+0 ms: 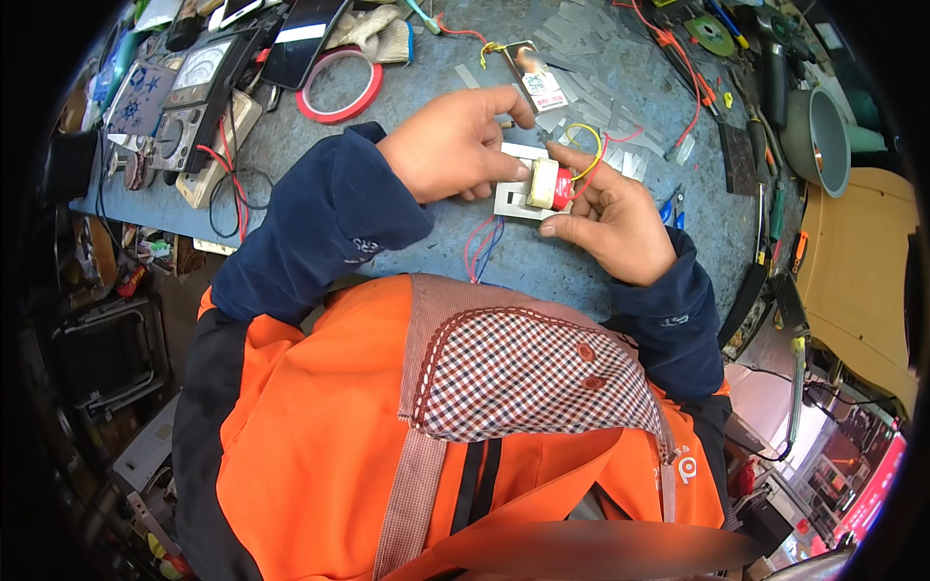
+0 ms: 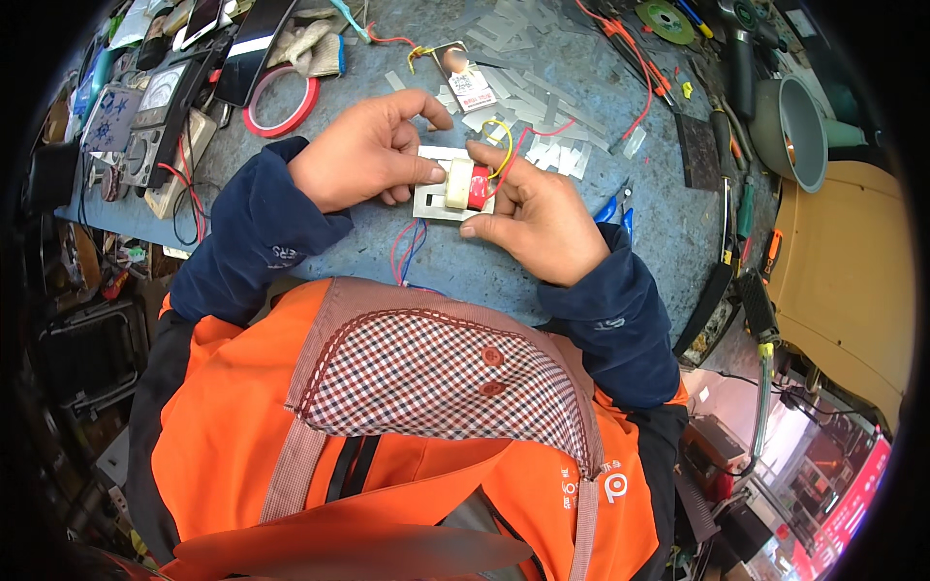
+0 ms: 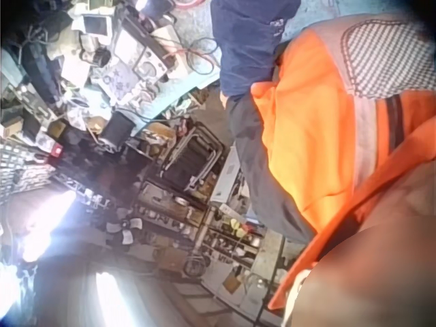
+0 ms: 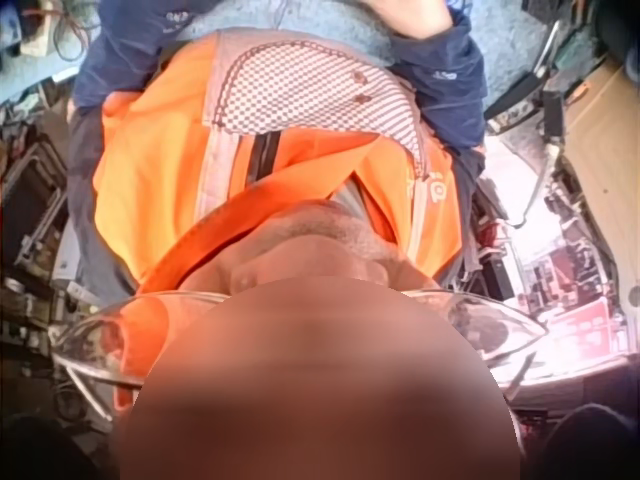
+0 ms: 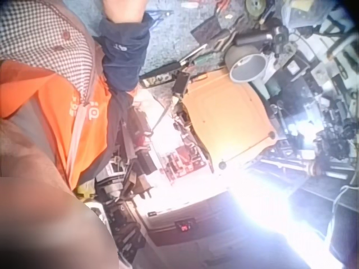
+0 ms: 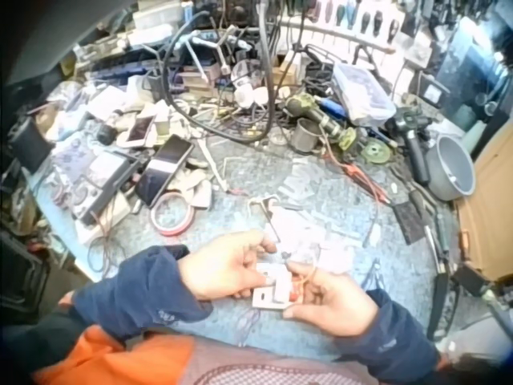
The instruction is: The person assembles a small white plastic housing with a red cylindrical component and attached wires. They repeatedly pick up small white plastic pieces from the table and fit them into the housing, adjusting the assembly by hand.
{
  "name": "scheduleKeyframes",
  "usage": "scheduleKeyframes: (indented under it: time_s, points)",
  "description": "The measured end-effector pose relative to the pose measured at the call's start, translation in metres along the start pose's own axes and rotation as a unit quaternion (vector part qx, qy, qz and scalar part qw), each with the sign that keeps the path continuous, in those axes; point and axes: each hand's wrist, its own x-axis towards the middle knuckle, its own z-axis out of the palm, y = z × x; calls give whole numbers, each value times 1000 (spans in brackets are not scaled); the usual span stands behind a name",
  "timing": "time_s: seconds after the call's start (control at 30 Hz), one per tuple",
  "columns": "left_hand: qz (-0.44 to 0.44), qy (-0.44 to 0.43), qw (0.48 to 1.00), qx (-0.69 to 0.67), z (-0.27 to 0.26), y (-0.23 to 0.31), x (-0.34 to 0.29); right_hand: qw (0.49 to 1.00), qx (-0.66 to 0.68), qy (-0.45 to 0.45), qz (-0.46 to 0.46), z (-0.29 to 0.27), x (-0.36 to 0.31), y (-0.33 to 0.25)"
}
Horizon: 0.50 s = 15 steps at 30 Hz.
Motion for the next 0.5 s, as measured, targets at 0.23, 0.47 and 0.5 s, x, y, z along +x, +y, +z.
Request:
scheduleKeyframes:
  time_s: [0.23, 0.47, 0.5]
  points:
    - [163, 83, 946, 266, 11, -7, -9, 1000, 20, 12, 3, 3, -1, -5]
    - [204, 32, 948, 241, 8, -16, -17, 1000, -6, -13, 15, -3, 0, -12]
    - [184, 26, 955, 231, 10, -13, -18, 1000, -8, -16, 14, -4, 0, -13]
